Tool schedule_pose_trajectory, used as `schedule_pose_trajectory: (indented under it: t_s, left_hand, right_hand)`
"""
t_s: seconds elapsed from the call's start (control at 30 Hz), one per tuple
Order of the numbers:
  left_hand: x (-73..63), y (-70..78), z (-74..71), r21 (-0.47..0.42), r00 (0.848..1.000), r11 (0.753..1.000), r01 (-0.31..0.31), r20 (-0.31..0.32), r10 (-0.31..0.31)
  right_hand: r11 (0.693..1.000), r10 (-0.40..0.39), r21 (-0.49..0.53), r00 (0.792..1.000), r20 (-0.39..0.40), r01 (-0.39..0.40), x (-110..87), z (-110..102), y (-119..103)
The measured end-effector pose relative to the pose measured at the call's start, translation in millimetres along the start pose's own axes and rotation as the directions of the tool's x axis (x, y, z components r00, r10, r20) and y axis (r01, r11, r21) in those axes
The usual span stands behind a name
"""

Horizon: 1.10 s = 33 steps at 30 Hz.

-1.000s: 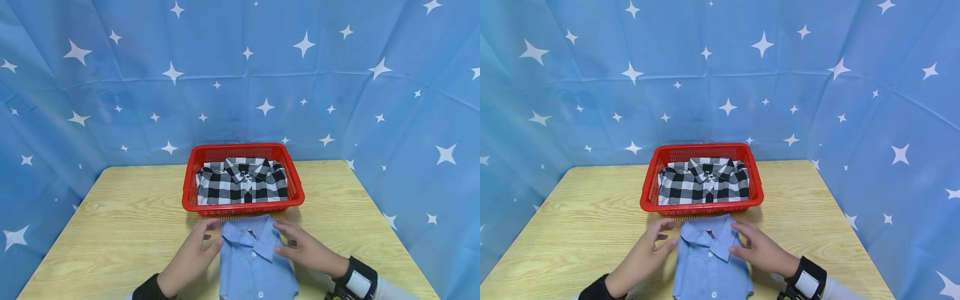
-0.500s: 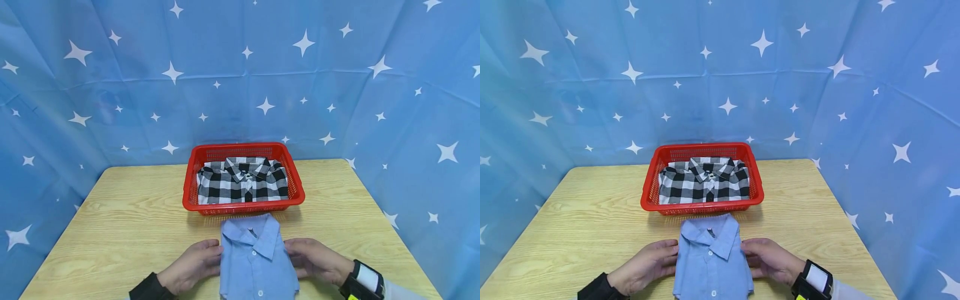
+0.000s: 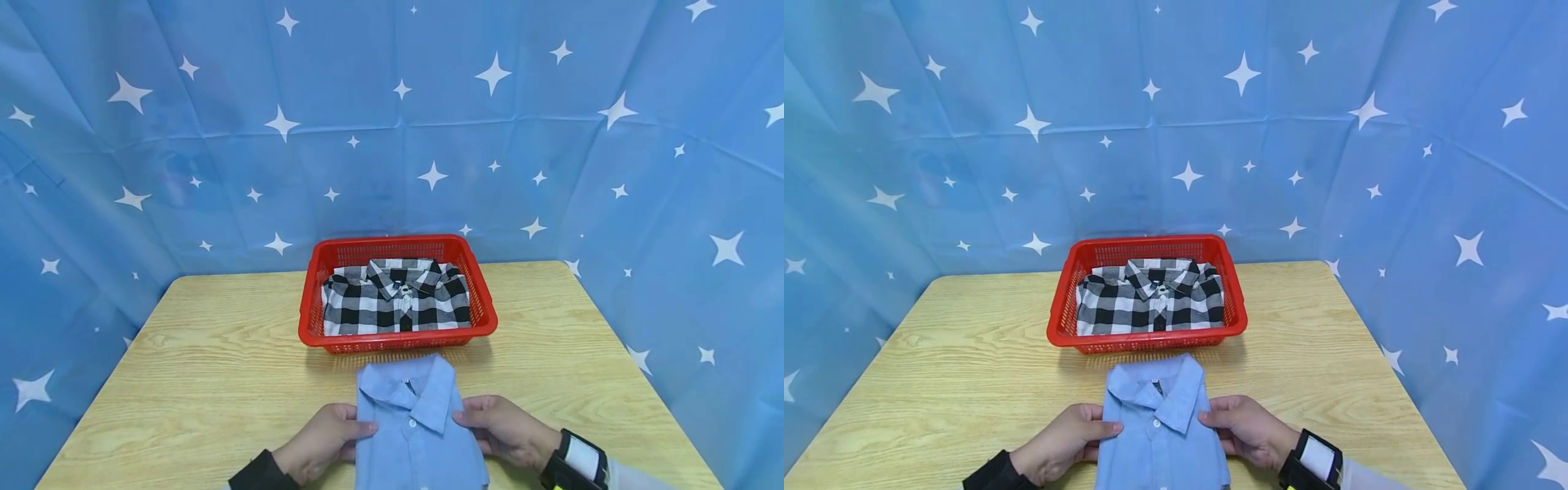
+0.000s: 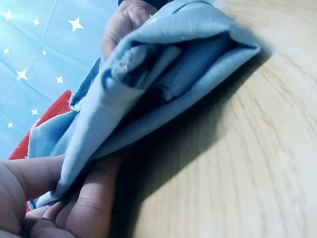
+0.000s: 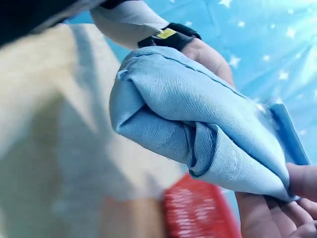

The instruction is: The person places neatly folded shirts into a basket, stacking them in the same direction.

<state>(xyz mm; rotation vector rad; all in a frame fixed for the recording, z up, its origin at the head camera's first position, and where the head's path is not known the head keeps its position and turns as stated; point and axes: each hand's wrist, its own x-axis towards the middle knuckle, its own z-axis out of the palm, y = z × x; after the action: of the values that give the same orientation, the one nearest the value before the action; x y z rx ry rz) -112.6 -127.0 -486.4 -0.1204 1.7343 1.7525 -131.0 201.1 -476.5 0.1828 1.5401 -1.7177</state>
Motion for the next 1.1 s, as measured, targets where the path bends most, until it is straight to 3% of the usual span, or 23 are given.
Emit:
schedule_pose_trajectory:
  t_s: [0.1, 0.23, 0.43, 0.6, 0.73, 0.87, 0.97, 1.1]
  left_hand:
    - [-6.0, 7.4, -1.4, 0.042, 1.000, 0.999, 0.003, 0.008, -0.003]
    - [-20.3, 28.0, -5.1, 0.140, 0.998, 0.988, -0.058, 0.032, 0.054]
    - [-51.4, 78.2, -10.7, 0.212, 0.981, 0.958, -0.194, 0.048, 0.188]
    - [-57.7, 125.3, -16.6, 0.258, 0.950, 0.917, -0.303, 0.007, 0.312]
    - [-42.1, 163.1, -24.1, 0.266, 0.917, 0.894, -0.362, -0.069, 0.392]
    - [-14.6, 192.2, -32.0, 0.230, 0.881, 0.884, -0.407, -0.156, 0.447]
    - [8.7, 205.1, -37.1, 0.241, 0.859, 0.880, -0.408, -0.223, 0.460]
    - [42.1, 211.8, -42.6, 0.273, 0.847, 0.888, -0.371, -0.293, 0.444]
  right_hand:
    - [0.998, -0.011, -0.056, 1.000, -0.012, 0.010, -6.4, 3.9, -2.7]
    - [0.986, -0.089, -0.141, 0.996, 0.019, 0.091, -24.5, 14.9, -16.0]
    - [0.954, -0.238, -0.174, 0.970, 0.051, 0.244, -49.6, 32.7, -51.4]
    - [0.906, -0.373, -0.208, 0.928, 0.018, 0.368, -54.8, 40.7, -96.8]
    - [0.868, -0.467, -0.211, 0.883, -0.040, 0.450, -41.7, 43.8, -140.8]
    - [0.853, -0.507, -0.199, 0.857, -0.095, 0.483, -17.1, 43.3, -178.2]
    - [0.854, -0.506, -0.217, 0.852, -0.134, 0.473, 4.9, 39.9, -197.8]
    - [0.880, -0.466, -0.210, 0.861, -0.202, 0.427, 36.4, 30.5, -211.5]
